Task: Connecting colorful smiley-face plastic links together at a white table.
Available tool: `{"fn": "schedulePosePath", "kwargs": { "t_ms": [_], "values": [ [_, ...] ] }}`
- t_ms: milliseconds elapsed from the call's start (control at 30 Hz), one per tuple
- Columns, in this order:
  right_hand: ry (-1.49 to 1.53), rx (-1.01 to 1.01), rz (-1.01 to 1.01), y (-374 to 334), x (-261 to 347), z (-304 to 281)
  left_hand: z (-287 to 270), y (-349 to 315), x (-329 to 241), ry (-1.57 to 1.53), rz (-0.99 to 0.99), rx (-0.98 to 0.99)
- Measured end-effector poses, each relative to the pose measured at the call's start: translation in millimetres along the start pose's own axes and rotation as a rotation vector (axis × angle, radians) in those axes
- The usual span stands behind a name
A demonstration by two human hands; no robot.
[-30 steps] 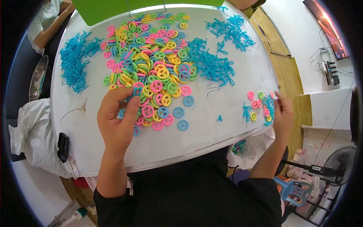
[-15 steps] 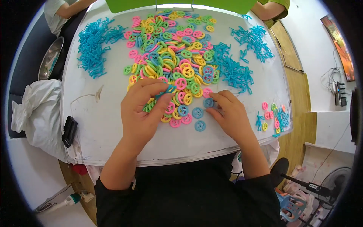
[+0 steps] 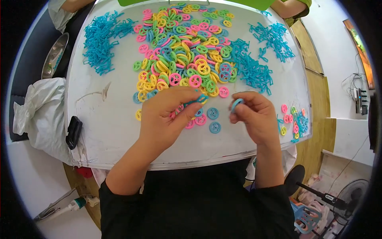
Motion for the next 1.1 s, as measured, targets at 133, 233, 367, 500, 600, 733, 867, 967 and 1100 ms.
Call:
{"fn": "schedulePosePath", "kwargs": {
  "t_ms": [133,233,367,500,600,733,867,967,1100],
  "values": [
    [0.112,0.149,-0.019,6,-7,31,10,-3,-3,-0.130,-0.023,0.089],
    [0.212,0.143,-0.058,9,-13,38,12,-5,-2,-0.217,-0.073,0.062],
    [0.311,0.004,-0.057,7,-20,48,14,-9,-1,-0.194,-0.117,0.051],
    [0.322,-0.047,-0.080,4,-22,56,11,-10,-9,0.280,0.221,-0.018],
    [0.408,-0.074,-0.064,4,-23,58,12,-11,-11,0.408,0.339,-0.028],
    [0.105,-0.081,-0.157,0,-7,52,12,-10,-24,0.438,0.351,-0.028],
    [-0.161,-0.013,-0.288,-5,-14,42,10,-10,-12,0.172,0.069,0.032],
    [-0.387,0.035,-0.342,-11,-10,38,6,-10,-11,0.170,0.092,0.086],
    [-0.510,0.122,-0.412,-15,3,35,6,-7,-12,0.170,0.136,0.123]
  ]
}}
Point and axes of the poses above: each hand's wrist, its own y-axis towards the middle knuckle, its own z-axis out of the palm, x = y × z, the point moved 2 cm from there along y, towards the middle knuckle, and after that the axes turned 4 degrees about x, right-handed, at the moved point
